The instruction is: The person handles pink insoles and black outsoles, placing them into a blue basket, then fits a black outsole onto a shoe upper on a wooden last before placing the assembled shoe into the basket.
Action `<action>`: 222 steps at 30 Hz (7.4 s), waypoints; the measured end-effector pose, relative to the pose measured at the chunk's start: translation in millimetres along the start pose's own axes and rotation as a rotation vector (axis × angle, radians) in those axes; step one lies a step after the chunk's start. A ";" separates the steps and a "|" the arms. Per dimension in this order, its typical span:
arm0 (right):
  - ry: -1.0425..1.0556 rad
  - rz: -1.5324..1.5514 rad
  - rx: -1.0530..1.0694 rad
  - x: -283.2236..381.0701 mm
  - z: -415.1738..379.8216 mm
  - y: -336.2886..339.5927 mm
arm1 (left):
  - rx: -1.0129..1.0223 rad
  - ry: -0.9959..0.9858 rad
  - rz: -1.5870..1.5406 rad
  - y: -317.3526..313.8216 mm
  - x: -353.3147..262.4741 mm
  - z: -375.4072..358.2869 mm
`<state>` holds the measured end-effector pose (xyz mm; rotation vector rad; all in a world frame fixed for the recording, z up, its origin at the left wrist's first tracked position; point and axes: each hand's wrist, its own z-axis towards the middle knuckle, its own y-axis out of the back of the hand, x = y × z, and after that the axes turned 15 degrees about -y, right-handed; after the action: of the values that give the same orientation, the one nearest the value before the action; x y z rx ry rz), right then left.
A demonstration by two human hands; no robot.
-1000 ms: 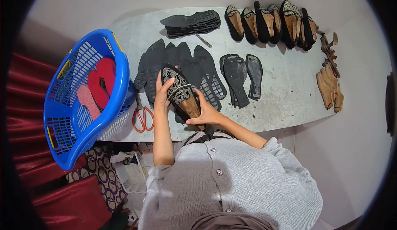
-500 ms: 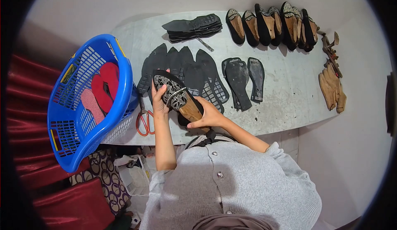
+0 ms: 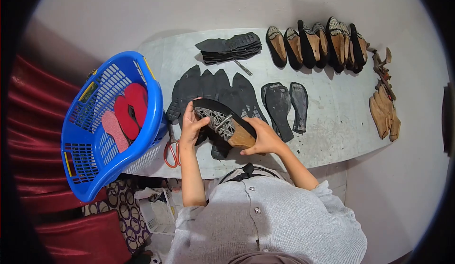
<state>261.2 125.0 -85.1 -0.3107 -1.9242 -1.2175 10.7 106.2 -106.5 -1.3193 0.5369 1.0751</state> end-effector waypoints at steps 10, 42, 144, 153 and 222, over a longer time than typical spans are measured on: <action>0.006 -0.247 -0.019 -18.9 2.5 23.4 | 0.143 0.028 0.483 4.5 4.2 3.2; -0.074 -0.429 -0.217 -42.0 -21.3 19.3 | 0.820 -0.121 1.512 -37.4 -28.3 -14.5; 0.189 -0.342 -0.344 27.2 16.5 -51.9 | 0.780 -0.140 1.501 -46.0 -7.6 -17.0; 0.075 -0.348 -0.292 27.5 18.3 -61.2 | 0.746 -0.117 1.374 -39.3 -10.6 -21.1; 0.093 -0.509 -0.222 -36.6 -27.5 20.2 | 0.649 -0.107 1.399 -37.9 -8.3 -30.4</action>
<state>310.1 119.6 -94.1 0.1353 -1.8454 -1.7485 46.9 78.8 -87.5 -0.1496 1.6670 1.8060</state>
